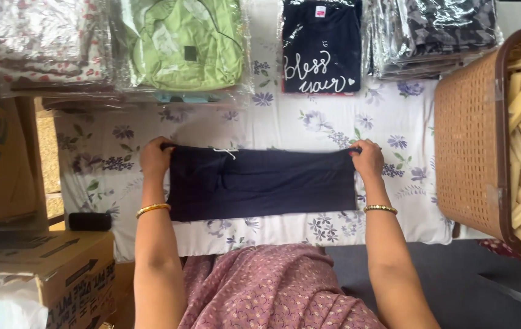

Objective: Folding and packaging a t-shirt into a plastic bag.

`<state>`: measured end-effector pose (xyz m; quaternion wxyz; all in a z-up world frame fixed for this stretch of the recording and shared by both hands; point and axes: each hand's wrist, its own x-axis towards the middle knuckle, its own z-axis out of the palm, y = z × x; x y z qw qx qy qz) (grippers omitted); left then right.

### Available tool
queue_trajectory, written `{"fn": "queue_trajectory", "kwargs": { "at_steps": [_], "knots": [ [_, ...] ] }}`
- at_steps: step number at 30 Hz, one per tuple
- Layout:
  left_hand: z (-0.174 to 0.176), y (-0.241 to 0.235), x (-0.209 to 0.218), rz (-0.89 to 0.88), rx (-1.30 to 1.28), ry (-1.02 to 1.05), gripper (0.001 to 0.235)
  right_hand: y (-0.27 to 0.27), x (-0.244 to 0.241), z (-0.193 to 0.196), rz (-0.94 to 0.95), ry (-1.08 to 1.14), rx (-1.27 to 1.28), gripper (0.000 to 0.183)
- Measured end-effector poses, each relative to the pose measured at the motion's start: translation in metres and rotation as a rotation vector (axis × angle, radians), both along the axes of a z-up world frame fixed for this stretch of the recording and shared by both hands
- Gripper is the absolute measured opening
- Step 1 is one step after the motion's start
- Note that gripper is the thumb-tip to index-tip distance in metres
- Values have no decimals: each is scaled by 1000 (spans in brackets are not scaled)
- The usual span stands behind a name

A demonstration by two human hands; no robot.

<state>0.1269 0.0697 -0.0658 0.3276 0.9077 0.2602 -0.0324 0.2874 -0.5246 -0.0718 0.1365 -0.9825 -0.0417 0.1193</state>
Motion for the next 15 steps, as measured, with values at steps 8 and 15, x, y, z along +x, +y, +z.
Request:
{"fn": "queue_trajectory", "kwargs": {
  "at_steps": [8,15],
  "knots": [
    [24,-31,20,263,230,103,34,39,-5,3,-396,-115,118,34],
    [34,-113,-30,-168,167,-307,26,66,-92,-12,-61,-287,243,36]
  ]
}}
